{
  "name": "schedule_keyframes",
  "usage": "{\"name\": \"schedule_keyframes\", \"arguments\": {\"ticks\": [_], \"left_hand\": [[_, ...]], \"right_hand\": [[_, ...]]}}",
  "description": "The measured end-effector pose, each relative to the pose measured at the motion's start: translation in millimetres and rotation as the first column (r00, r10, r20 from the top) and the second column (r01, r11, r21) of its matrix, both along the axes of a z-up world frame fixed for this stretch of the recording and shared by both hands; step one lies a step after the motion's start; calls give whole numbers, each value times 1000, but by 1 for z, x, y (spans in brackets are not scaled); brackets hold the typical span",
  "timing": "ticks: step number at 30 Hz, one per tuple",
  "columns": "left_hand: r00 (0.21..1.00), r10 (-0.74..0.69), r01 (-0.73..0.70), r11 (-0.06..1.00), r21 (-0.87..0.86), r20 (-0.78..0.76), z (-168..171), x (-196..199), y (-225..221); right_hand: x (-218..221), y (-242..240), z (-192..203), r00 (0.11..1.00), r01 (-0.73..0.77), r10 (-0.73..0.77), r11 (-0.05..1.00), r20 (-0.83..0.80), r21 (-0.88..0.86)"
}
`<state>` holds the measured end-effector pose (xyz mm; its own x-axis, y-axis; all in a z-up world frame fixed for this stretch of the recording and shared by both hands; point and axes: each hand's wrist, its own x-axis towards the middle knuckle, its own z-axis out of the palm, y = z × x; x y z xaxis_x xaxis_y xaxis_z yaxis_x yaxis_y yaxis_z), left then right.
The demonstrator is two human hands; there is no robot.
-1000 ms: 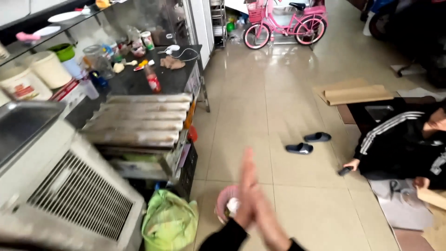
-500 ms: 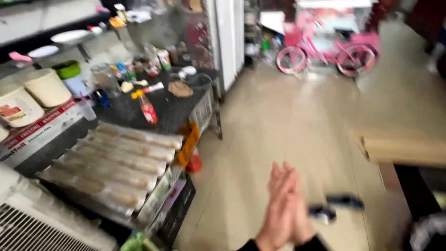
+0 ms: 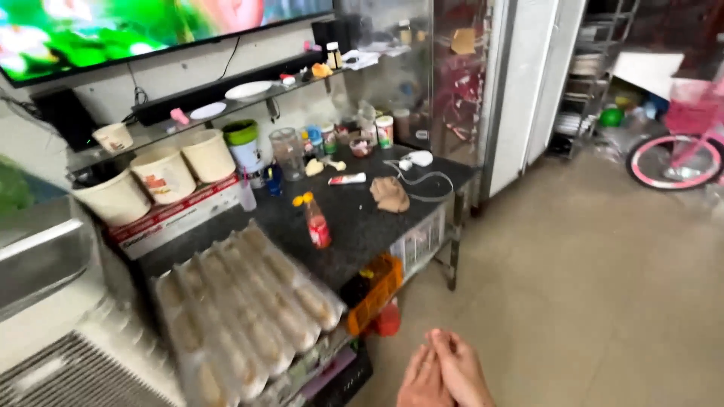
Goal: Picking small pieces of dough or filling from a bowl and placing them onto individual square wrappers laid out on a mat.
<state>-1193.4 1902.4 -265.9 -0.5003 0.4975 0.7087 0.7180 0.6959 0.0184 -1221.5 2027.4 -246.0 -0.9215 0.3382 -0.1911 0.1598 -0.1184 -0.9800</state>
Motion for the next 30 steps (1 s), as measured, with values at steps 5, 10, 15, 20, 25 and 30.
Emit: {"name": "schedule_keyframes", "arguments": {"ticks": [5,10,15,20,25,30], "left_hand": [[942,-313,292,942,166,121,46,-126,43],[781,-472,442,881,171,410,81,-251,62],[681,-440,439,885,155,586,244,-352,21],[885,-199,178,980,88,421,318,-484,-26],[899,361,-361,931,-48,247,384,-599,-121],[754,639,-602,765,-228,152,415,-727,-250]], "right_hand": [[-121,74,36,991,-30,13,992,132,125],[-225,113,51,995,4,-11,997,102,75],[-370,146,32,965,-255,246,820,87,512],[-512,177,49,937,-242,325,869,-128,432],[-668,128,50,871,-259,343,929,-351,265],[-745,57,46,787,-485,578,797,-218,359]]}}
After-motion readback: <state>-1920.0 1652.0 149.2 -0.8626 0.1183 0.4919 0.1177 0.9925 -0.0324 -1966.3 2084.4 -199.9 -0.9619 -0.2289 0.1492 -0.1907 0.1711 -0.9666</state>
